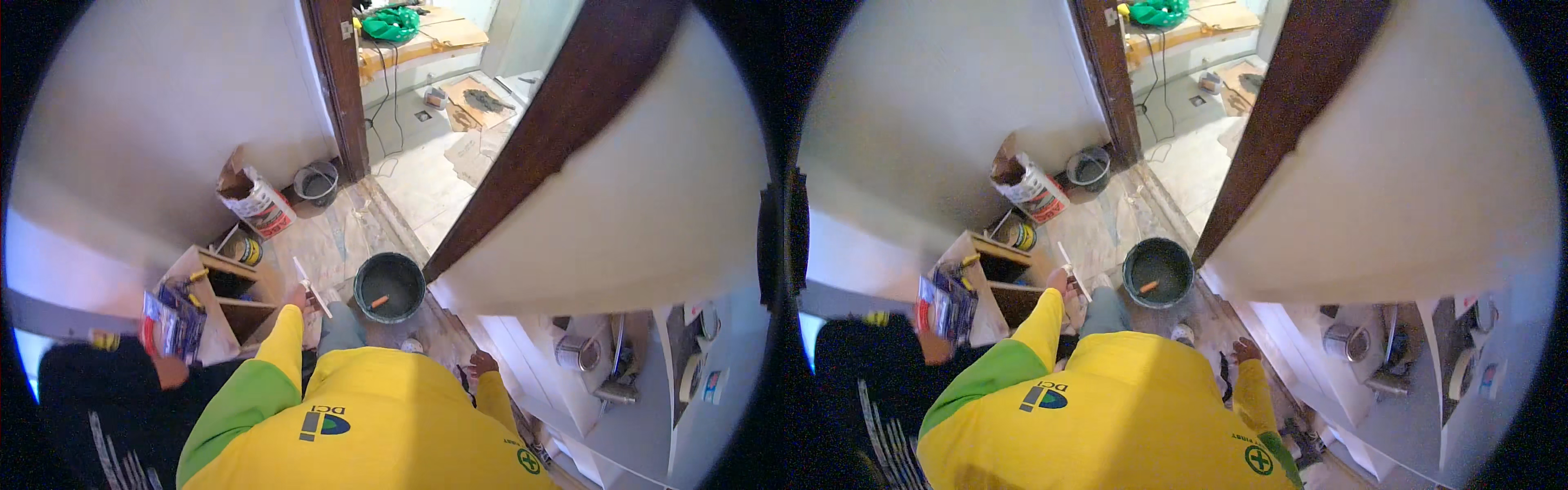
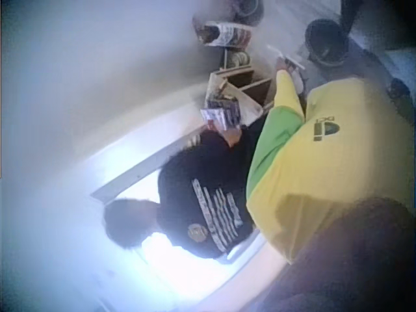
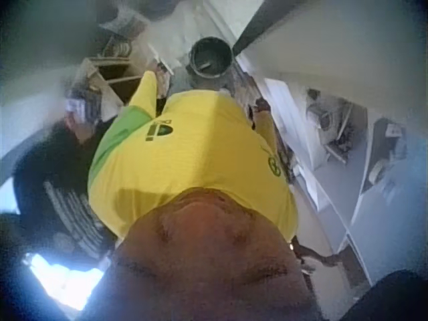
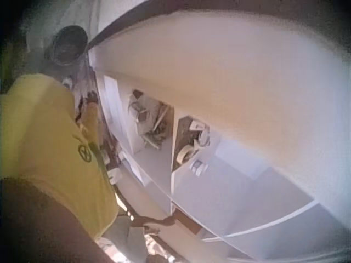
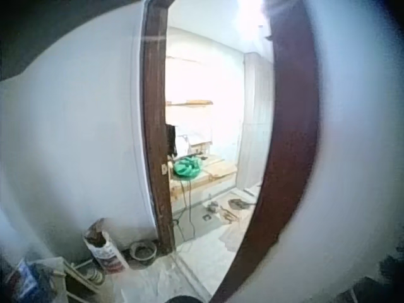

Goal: The person cuts a tile piece using an angle grinder, applies mortar to it with a trowel, and installs the tile piece onto the floor before tapping it into place with a mallet.

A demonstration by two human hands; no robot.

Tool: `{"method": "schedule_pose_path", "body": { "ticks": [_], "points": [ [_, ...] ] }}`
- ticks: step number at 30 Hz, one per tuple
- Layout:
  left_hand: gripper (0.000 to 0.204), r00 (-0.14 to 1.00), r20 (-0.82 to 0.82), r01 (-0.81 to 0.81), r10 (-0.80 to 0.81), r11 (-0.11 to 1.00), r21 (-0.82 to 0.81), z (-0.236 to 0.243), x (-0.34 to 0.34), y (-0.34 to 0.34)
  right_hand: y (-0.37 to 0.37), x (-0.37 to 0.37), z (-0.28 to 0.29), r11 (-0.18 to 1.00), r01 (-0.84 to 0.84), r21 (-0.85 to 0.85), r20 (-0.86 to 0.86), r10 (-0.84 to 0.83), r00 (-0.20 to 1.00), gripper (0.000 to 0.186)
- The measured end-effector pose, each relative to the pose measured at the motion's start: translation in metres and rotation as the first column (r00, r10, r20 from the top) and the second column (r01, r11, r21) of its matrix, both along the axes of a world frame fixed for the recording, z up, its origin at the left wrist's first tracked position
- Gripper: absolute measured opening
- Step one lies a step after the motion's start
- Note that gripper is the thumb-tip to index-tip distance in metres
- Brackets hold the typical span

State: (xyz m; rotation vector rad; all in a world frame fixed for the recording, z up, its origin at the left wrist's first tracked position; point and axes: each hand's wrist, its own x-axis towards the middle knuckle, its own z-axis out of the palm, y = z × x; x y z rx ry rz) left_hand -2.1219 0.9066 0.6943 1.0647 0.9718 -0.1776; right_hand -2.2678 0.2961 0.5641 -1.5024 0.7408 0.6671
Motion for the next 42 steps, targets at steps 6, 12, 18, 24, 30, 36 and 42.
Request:
{"method": "schedule_pose_path", "body": {
  "ticks": [6,12,18,24,30,36,42],
  "points": [
    [0.026,0.581,-0.268,0.625,-0.768,0.211,0.751,-0.12,0.123,0.137,0.093,0.059,-0.016,0.435,-0.409,-0.802,-0.032,0.652,0.757,0.042],
    [0.029,0.398,-0.414,0.886,-0.818,0.226,0.405,-0.106,0.307,0.139,0.226,0.106,0.03,0.906,-0.388,-0.171,-0.682,0.175,0.71,0.036],
    [0.051,0.57,-0.262,0.816,-0.778,0.572,0.077,-0.036,0.452,0.166,0.346,0.227,0.088,0.97,0.223,-0.1,-0.541,-0.241,0.806,0.04],
    [0.059,0.486,-0.183,0.874,-0.854,0.477,0.097,-0.032,0.534,0.161,0.374,0.274,0.13,0.909,0.334,-0.248,-0.431,-0.413,0.802,0.045],
    [0.064,0.36,-0.143,0.933,-0.922,0.356,0.053,-0.037,0.583,0.112,0.386,0.296,0.121,0.944,0.13,-0.302,-0.552,-0.284,0.784,0.051],
    [0.068,0.169,-0.05,0.985,-0.984,0.167,0.033,-0.005,0.625,0.033,0.352,0.352,0.084,0.863,-0.195,-0.467,-0.336,0.031,0.941,0.053],
    [0.074,0.071,0.039,0.981,-0.997,0.077,0.178,0.017,0.667,-0.056,0.278,0.486,0.09,0.833,-0.041,-0.552,-0.027,0.032,0.999,0.051]
  ]
}}
